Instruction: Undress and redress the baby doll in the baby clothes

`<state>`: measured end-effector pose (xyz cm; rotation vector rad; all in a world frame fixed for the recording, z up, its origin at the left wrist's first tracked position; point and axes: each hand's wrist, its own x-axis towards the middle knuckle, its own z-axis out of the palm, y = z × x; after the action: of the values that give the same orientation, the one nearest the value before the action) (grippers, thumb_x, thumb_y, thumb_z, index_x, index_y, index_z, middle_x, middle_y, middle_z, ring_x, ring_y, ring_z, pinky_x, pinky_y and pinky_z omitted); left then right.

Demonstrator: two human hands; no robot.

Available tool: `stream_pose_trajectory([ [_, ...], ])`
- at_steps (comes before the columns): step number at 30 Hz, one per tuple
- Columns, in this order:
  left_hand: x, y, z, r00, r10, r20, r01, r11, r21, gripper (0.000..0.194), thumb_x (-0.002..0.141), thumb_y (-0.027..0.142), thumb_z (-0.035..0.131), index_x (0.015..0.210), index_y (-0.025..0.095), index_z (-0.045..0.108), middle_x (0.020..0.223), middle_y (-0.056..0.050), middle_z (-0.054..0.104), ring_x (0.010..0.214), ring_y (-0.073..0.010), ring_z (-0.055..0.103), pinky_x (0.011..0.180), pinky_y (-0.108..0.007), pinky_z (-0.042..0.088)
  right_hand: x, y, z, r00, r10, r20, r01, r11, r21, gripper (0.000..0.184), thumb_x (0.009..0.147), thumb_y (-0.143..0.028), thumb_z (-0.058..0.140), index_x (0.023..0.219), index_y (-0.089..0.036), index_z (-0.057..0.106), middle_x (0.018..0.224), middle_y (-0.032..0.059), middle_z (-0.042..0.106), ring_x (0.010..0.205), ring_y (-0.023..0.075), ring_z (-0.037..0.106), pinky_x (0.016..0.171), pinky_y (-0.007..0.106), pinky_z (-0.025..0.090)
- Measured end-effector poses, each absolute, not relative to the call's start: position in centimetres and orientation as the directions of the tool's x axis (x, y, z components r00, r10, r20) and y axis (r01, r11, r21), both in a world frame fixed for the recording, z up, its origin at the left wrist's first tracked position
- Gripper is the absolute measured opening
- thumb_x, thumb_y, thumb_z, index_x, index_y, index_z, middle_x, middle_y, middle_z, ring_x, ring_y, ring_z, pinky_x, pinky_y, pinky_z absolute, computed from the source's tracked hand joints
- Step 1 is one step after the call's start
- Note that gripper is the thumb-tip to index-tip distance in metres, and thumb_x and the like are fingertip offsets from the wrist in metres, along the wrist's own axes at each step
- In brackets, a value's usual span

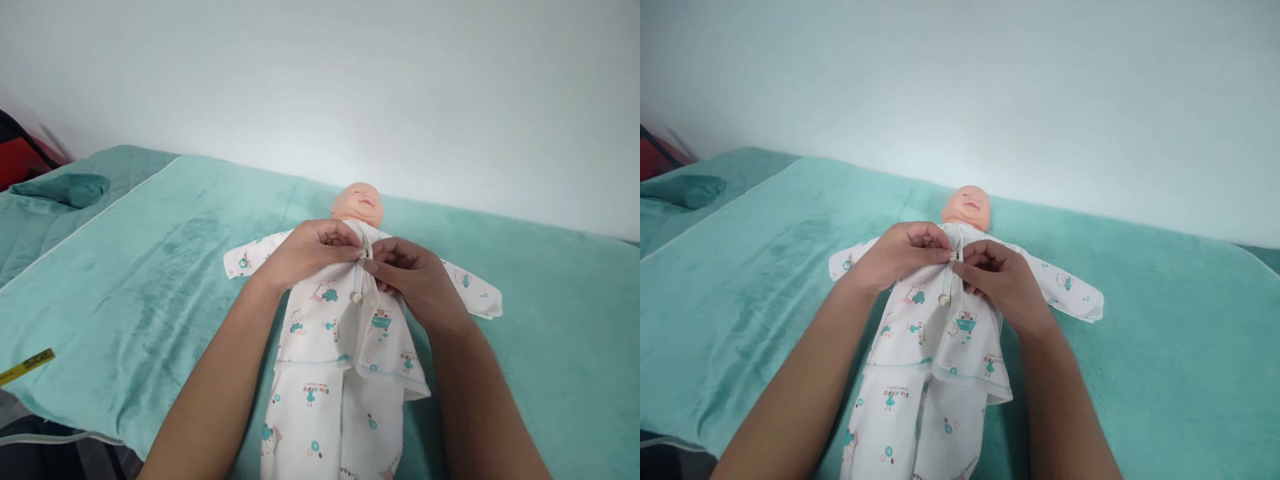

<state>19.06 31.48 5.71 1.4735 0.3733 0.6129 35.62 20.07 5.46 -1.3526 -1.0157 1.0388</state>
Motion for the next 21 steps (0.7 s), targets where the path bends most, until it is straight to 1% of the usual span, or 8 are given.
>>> stream_pose_trajectory([
  [5,19.1,31.3,5.8,0.789,0.602,0.126,-0.134,-0.032,0.990,0.014,0.077,0.027,0.074,0.082,0.015,0.068,0.080,-0.001,0.066,0.073,-0.0095,0.059,0.073,-0.026,0.046,35.6,20.1,5.5,0.231,0.973,-0.021,0.010,-0.024,-1.000,0.028,0.069,-0.031,0.085,0.089,-0.021,0.068,0.071,-0.0041,0.060,0.054,0.0053,0.051,0.049,0.018,0.043],
  [8,19.2,31.2,5.8,0.785,0.607,0.121,-0.117,-0.046,0.992,0.015,0.076,0.027,0.074,0.080,0.015,0.066,0.078,0.000,0.065,0.072,-0.0095,0.058,0.071,-0.026,0.045,35.5,20.1,5.5,0.222,0.975,-0.004,0.038,-0.012,-0.999,0.030,0.070,-0.033,0.084,0.094,-0.021,0.069,0.070,-0.0039,0.060,0.053,0.0057,0.051,0.049,0.018,0.043],
  [13,19.3,31.1,6.0,0.776,0.623,0.100,-0.088,-0.051,0.995,0.021,0.074,0.031,0.076,0.079,0.016,0.061,0.073,0.002,0.061,0.066,-0.0085,0.054,0.065,-0.025,0.042,35.1,20.0,5.9,0.229,0.973,0.021,0.147,-0.013,-0.989,0.029,0.073,-0.035,0.080,0.095,-0.021,0.069,0.070,-0.0033,0.059,0.055,0.0073,0.049,0.049,0.021,0.040],
  [16,19.4,30.9,6.3,0.768,0.635,0.079,-0.038,-0.078,0.996,0.025,0.073,0.034,0.076,0.077,0.017,0.059,0.070,0.003,0.057,0.063,-0.0075,0.050,0.060,-0.023,0.039,34.7,19.9,6.2,0.241,0.969,0.047,0.233,-0.011,-0.972,0.024,0.075,-0.032,0.078,0.094,-0.021,0.069,0.073,-0.0027,0.059,0.061,0.0091,0.051,0.054,0.023,0.041],
  [19,19.4,30.7,6.5,0.756,0.649,0.085,-0.019,-0.109,0.994,0.024,0.075,0.032,0.074,0.078,0.017,0.057,0.070,0.004,0.055,0.063,-0.0070,0.048,0.058,-0.022,0.036,34.4,19.9,6.4,0.232,0.970,0.075,0.293,0.003,-0.956,0.022,0.075,-0.031,0.077,0.094,-0.021,0.068,0.077,-0.0019,0.059,0.067,0.0109,0.053,0.060,0.025,0.043],
  [21,19.3,30.6,6.6,0.764,0.639,0.090,-0.037,-0.097,0.995,0.020,0.076,0.028,0.072,0.080,0.017,0.056,0.070,0.004,0.054,0.064,-0.0071,0.049,0.059,-0.022,0.037,34.4,19.9,6.4,0.216,0.973,0.080,0.296,0.013,-0.955,0.025,0.075,-0.031,0.077,0.096,-0.022,0.067,0.078,-0.0019,0.058,0.068,0.0115,0.053,0.061,0.026,0.043],
])
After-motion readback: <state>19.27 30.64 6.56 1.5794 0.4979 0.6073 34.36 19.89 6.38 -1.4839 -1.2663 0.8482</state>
